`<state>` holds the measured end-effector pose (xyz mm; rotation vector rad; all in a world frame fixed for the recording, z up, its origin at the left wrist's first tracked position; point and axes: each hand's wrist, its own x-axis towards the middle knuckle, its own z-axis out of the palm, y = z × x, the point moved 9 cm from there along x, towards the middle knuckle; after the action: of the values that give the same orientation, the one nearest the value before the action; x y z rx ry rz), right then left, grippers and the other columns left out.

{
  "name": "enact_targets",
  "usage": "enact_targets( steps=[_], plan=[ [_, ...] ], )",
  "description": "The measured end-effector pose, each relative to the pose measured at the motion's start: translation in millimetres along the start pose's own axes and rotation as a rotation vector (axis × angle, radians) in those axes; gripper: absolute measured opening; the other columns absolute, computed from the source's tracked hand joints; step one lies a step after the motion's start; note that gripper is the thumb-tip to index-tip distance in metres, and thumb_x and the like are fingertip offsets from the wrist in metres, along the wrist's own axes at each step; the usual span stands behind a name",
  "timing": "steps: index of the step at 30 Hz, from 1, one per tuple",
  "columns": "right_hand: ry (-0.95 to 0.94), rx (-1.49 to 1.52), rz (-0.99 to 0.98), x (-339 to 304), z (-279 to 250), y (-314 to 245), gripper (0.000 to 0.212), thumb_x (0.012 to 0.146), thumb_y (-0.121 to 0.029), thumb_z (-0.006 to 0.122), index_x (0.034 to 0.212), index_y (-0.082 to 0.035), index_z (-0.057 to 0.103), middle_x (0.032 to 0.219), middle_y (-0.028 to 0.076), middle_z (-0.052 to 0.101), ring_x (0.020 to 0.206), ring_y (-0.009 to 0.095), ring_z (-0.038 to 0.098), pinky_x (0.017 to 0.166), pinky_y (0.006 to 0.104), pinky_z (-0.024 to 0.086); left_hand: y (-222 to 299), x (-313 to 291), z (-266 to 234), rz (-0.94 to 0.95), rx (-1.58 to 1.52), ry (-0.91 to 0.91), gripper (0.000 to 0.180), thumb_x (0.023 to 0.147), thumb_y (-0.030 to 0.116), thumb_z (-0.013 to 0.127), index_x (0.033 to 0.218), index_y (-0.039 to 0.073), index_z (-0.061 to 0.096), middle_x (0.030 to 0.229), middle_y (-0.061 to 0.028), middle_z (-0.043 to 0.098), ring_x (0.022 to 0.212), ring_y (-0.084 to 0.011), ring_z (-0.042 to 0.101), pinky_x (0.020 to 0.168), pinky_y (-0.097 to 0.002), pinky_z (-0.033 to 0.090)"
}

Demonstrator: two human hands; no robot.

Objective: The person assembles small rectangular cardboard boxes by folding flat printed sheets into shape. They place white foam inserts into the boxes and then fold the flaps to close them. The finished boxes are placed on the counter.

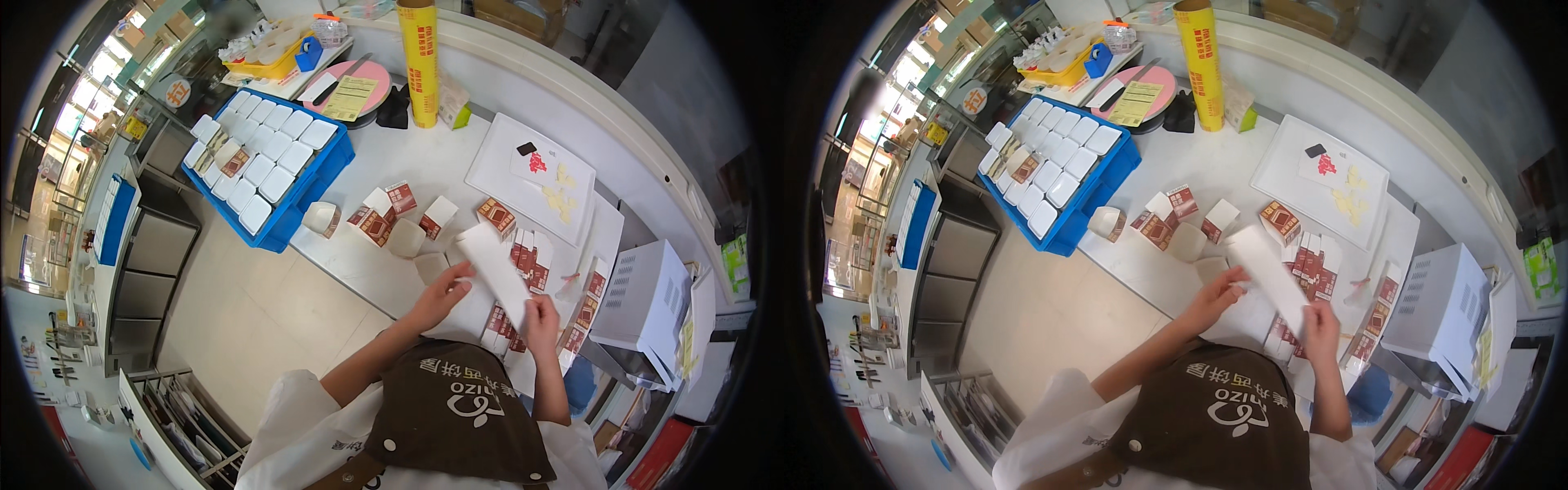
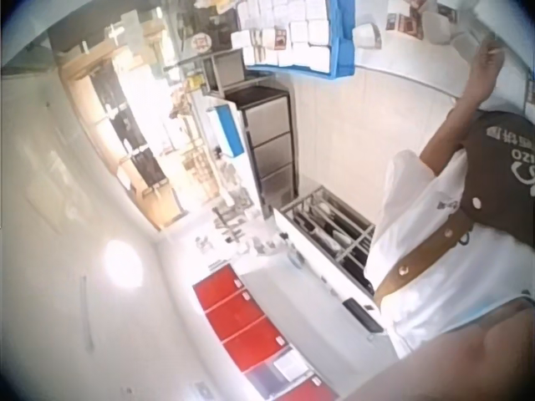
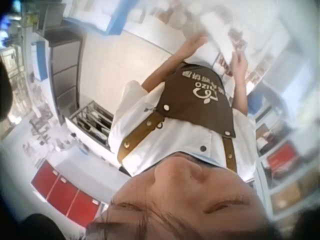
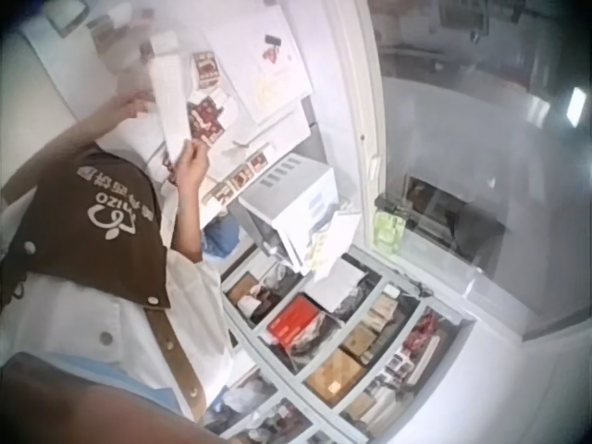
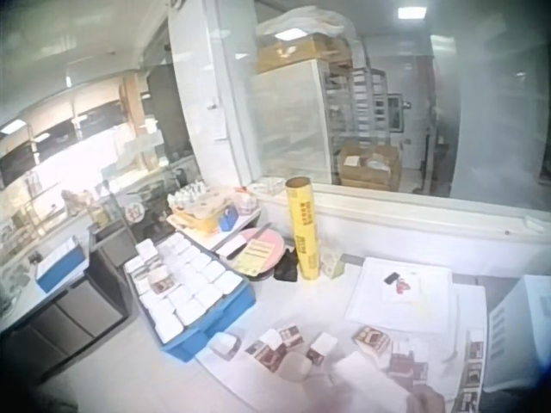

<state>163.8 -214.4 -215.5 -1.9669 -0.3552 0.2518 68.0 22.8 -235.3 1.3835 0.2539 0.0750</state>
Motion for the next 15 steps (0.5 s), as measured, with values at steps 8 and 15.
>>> enact_targets(
  steps=[8, 15],
  plan=[
    [-0.53, 0.395, 0.179, -7.2, 90.0, -63.6, 0.014, 0.102, -0.015, 0.057, 0.098, -0.002, 0.06, 0.08, -0.006, 0.054, 0.073, 0.002, 0.045, 0.066, 0.0195, 0.038, 126.7, -0.4, -10.0, 0.279, -0.526, -0.089, 0.098, 0.085, 0.081, 0.042, 0.149, 0.007, 0.037, 0.117, -0.0056, 0.058, 0.102, -0.0155, 0.054, 0.097, -0.0365, 0.044],
    [-0.763, 0.344, 0.141, -22.9, 110.4, -78.6, 0.014, 0.101, -0.014, 0.058, 0.107, -0.002, 0.06, 0.081, -0.007, 0.052, 0.074, 0.002, 0.043, 0.066, 0.0188, 0.037, 145.5, -20.7, -27.1, 0.338, -0.72, -0.078, 0.073, 0.087, 0.074, 0.051, 0.117, 0.007, 0.053, 0.078, -0.0001, 0.048, 0.071, -0.011, 0.043, 0.072, -0.0293, 0.04]
  ],
)
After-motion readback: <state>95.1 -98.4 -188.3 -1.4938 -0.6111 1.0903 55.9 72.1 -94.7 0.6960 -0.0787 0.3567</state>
